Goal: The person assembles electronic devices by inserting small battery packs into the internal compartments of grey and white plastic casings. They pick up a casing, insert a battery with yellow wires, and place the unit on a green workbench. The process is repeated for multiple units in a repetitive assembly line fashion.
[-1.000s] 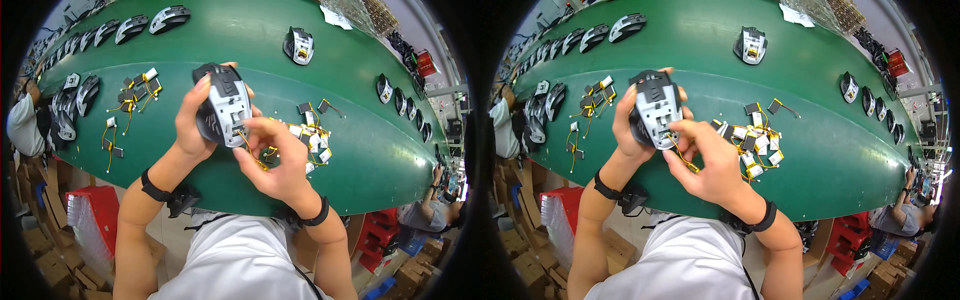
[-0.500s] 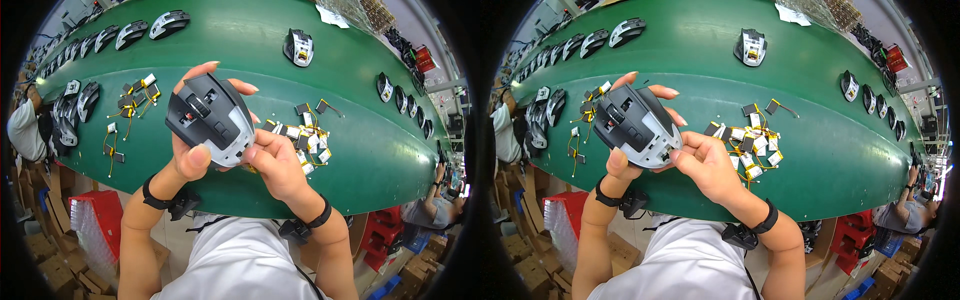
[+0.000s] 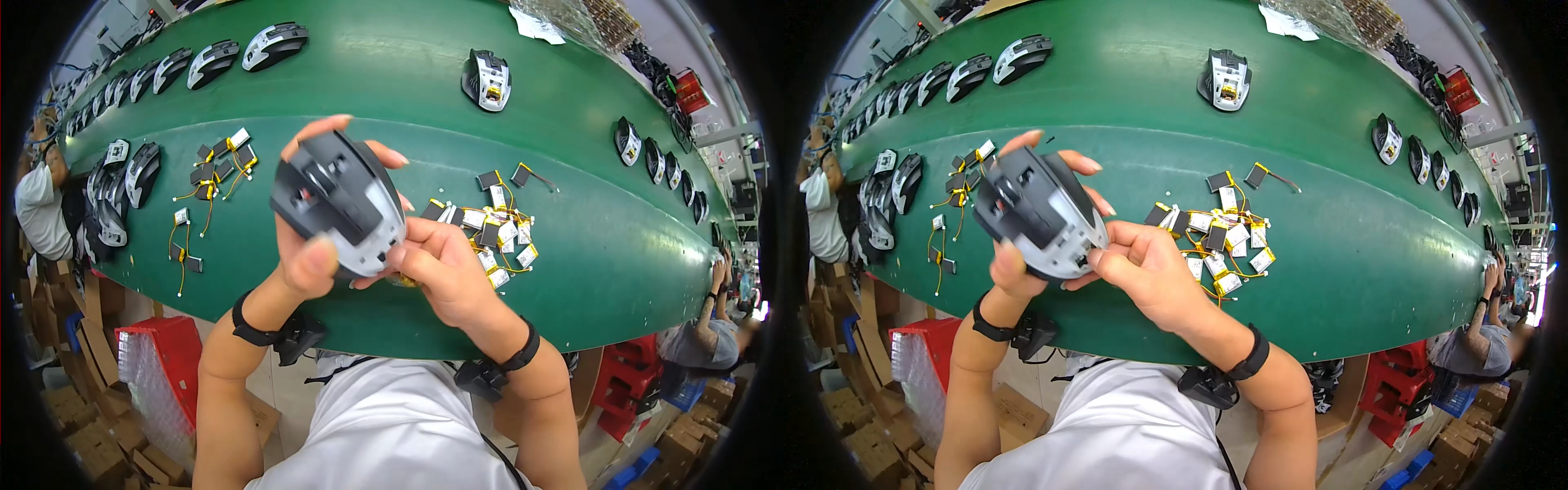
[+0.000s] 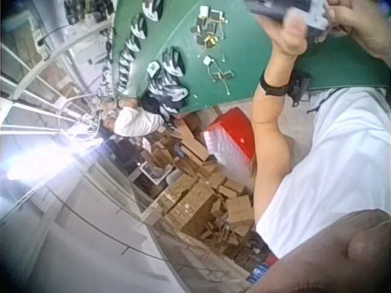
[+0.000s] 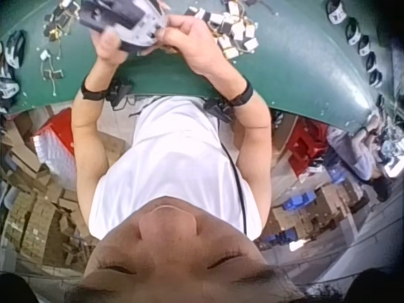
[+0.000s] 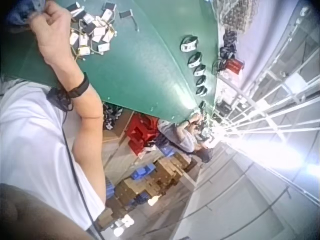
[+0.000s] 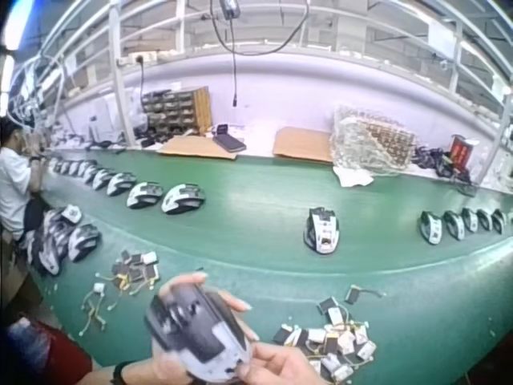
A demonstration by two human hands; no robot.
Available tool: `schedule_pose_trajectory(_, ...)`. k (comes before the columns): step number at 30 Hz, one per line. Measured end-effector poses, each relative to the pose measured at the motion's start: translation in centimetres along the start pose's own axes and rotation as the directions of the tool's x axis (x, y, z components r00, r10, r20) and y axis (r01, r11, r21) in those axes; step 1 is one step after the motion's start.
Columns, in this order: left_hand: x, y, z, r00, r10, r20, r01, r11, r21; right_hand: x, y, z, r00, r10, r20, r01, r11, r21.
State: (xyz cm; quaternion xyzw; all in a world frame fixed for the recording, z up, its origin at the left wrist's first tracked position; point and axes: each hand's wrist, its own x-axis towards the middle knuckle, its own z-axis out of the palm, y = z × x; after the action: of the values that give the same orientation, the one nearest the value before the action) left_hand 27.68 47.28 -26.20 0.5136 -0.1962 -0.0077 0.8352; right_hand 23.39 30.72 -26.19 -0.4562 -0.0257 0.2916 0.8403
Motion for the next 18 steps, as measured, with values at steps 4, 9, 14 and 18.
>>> schedule_pose_trajectory(4,1.2,0.8,-1.8,0.991,-0.082,-0.107,0.068,0.990,-0.127,-0.5,-2.7,-0.7,0.981,0.080,0.177,-0.046,0.982,-0.184)
schedule_pose_trajectory(9,1.6,-0.4,-2.5,0.978,-0.149,-0.143,0.119,0.973,-0.198,-0.2,-2.7,-0.2,0.855,-0.466,-0.227,0.328,0.826,-0.459)
schedule_pose_trajectory(14,0.5,-1.4,-1.4,0.943,-0.325,-0.070,0.296,0.917,-0.268,0.2,-1.9,-0.1,0.911,-0.344,-0.226,0.377,0.918,0.122)
schedule_pose_trajectory(18,0.5,-1.7,-1.1,0.924,-0.362,-0.123,0.310,0.899,-0.310,0.6,-0.1,0.6,0.830,-0.490,-0.266,0.407,0.858,-0.313)
